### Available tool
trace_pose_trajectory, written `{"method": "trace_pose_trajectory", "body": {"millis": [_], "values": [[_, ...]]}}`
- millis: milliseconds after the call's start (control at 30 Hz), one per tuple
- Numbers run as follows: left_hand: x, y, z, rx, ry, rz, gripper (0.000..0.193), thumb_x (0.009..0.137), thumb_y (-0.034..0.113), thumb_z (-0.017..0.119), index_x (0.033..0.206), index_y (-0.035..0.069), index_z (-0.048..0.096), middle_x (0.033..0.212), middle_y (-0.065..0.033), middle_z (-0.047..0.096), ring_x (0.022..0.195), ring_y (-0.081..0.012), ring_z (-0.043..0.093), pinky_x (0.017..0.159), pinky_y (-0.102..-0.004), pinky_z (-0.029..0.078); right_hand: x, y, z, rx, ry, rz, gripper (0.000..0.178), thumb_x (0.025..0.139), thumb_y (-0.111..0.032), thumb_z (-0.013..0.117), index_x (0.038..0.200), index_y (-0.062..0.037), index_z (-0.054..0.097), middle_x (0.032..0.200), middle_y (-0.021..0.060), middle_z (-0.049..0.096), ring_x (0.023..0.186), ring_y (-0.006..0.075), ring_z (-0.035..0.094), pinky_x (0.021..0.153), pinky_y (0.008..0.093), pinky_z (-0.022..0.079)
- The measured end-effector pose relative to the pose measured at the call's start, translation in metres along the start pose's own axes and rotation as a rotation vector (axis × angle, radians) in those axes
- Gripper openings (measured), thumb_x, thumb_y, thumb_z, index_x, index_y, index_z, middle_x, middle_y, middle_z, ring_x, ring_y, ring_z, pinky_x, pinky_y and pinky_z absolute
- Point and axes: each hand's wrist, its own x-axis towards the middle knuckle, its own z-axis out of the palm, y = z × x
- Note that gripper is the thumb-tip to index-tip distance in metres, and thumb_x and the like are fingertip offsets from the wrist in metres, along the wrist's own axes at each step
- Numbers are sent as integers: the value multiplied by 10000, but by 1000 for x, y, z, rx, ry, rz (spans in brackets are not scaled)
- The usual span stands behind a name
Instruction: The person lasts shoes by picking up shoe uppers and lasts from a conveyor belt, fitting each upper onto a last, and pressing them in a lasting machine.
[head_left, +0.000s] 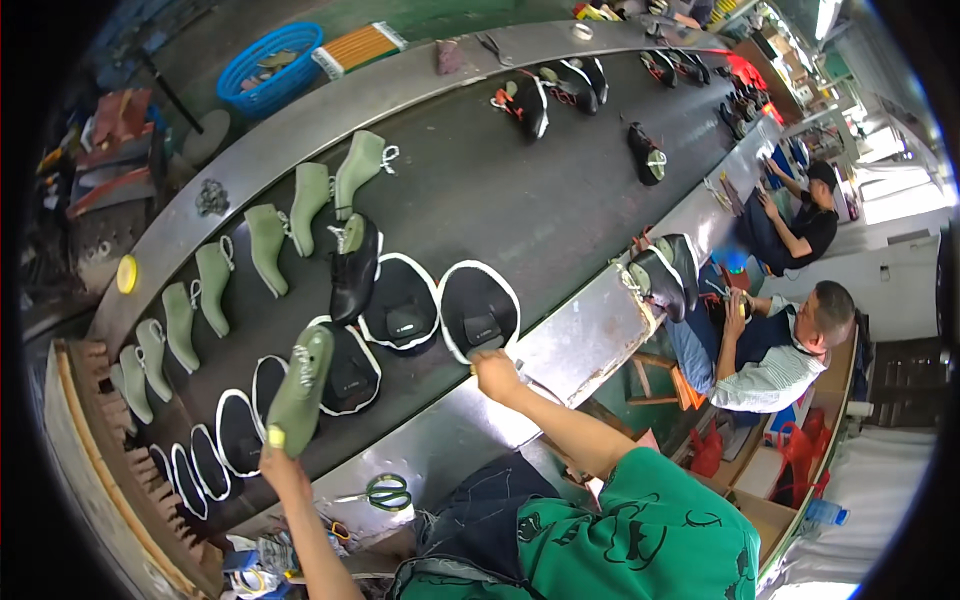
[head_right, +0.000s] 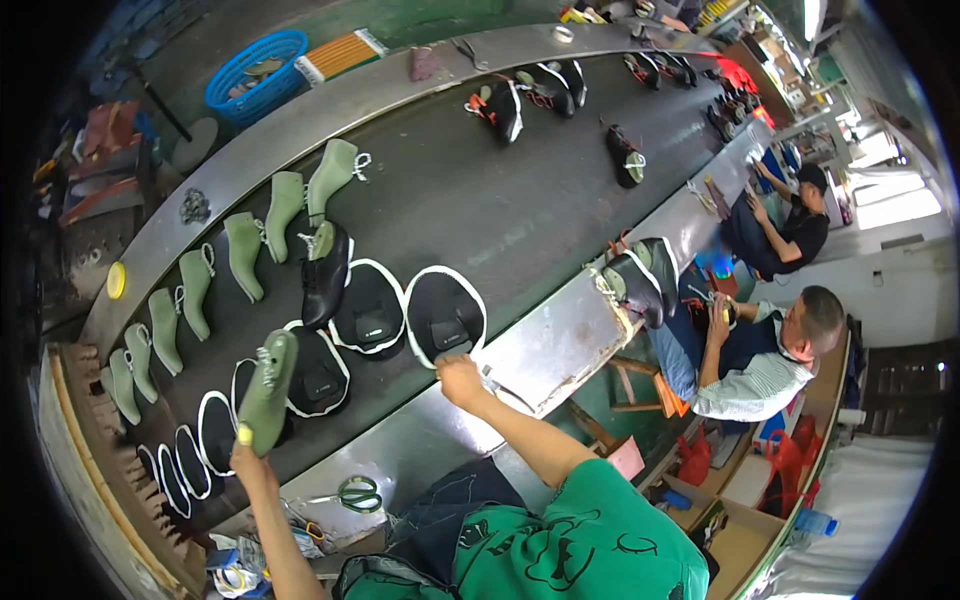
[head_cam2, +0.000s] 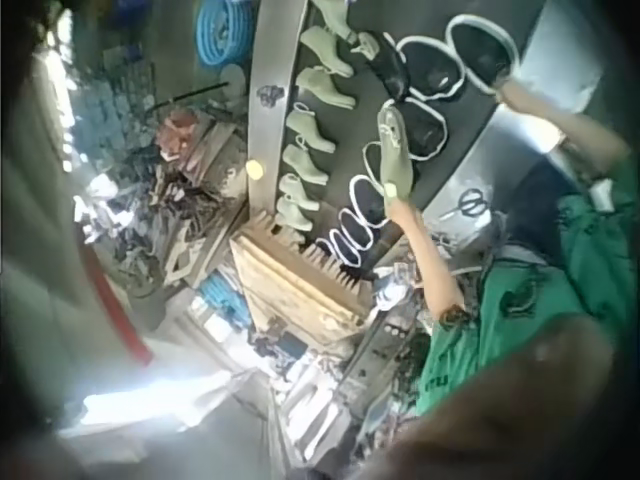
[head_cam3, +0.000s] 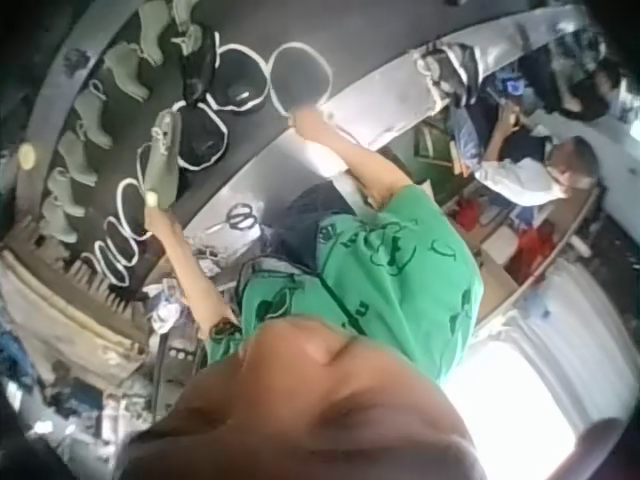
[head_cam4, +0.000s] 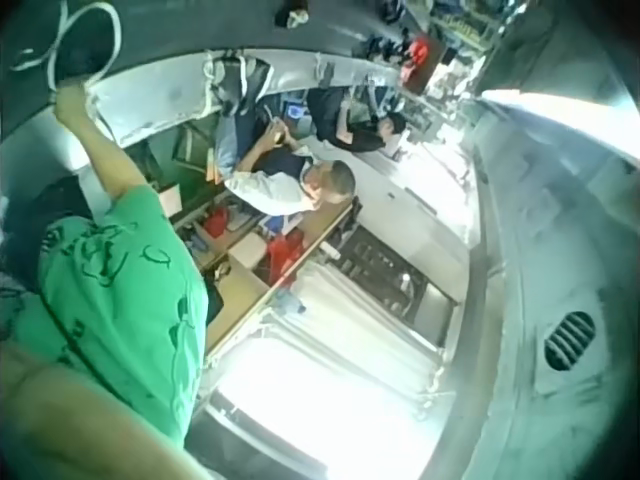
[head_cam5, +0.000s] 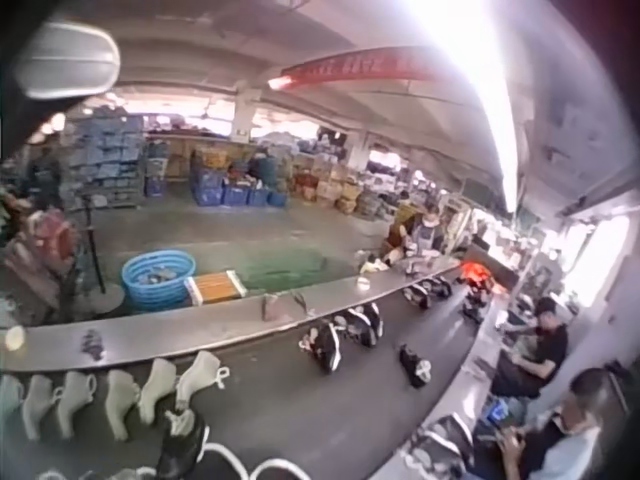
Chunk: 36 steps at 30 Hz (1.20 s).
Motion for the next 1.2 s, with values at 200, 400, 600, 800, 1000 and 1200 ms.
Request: {"method": "trace_pose_trajectory", "body": {"millis": [200, 400, 600, 800, 1000, 1200], "values": [[-26, -50, 2, 118, 20, 93, 252, 865, 99, 624, 1040, -82, 645, 936, -74, 659, 825, -132, 600, 754, -263, 471, -57, -49, -59, 134, 229, -205, 210, 777, -25, 533, 976, -28, 600, 897, 168, 603, 852, 371, 578, 751, 451, 455], [-70, -44, -4, 85, -39, 62, 277, 825, 124, 679, 1026, -65, 659, 916, -54, 662, 800, -104, 580, 737, -243, 460, -103, -156, -151, 690, -143, -212, 137, 882, -130, 575, 887, 7, 581, 734, 100, 553, 710, 136, 514, 674, 297, 437], [-128, -24, -63, 166, -284, 129, 264, 781, -14, 655, 1040, -63, 651, 956, -68, 677, 828, -105, 595, 758, -253, 484, -61, -178, -82, 1461, -203, 281, 215, 914, -172, 498, 978, 7, 599, 916, 109, 631, 793, 173, 613, 691, 288, 511], [-199, -15, -157, -611, -220, -23, 368, 1006, 271, 411, 1159, -15, 585, 1116, -102, 627, 1014, -176, 583, 868, -302, 466, -119, -212, -5, 1646, -477, 570, 303, 950, -264, 395, 955, -31, 588, 855, 116, 648, 744, 251, 640, 667, 400, 551], [-249, -57, -248, -579, 237, 201, 187, 889, 70, 615, 1046, -27, 645, 958, -67, 665, 834, -126, 610, 757, -262, 498, -199, -269, 50, 1366, -641, 460, 298, 971, -216, 366, 966, -23, 592, 913, 115, 647, 830, 238, 651, 743, 393, 559], [-326, -57, -307, -503, 654, 395, 157, 896, 127, 626, 894, -19, 685, 791, 38, 605, 714, -51, 482, 664, -221, 404, -267, -308, 98, 964, -1054, 359, 256, 942, -230, 476, 999, -9, 591, 883, 130, 658, 793, 217, 655, 686, 352, 564]]}}
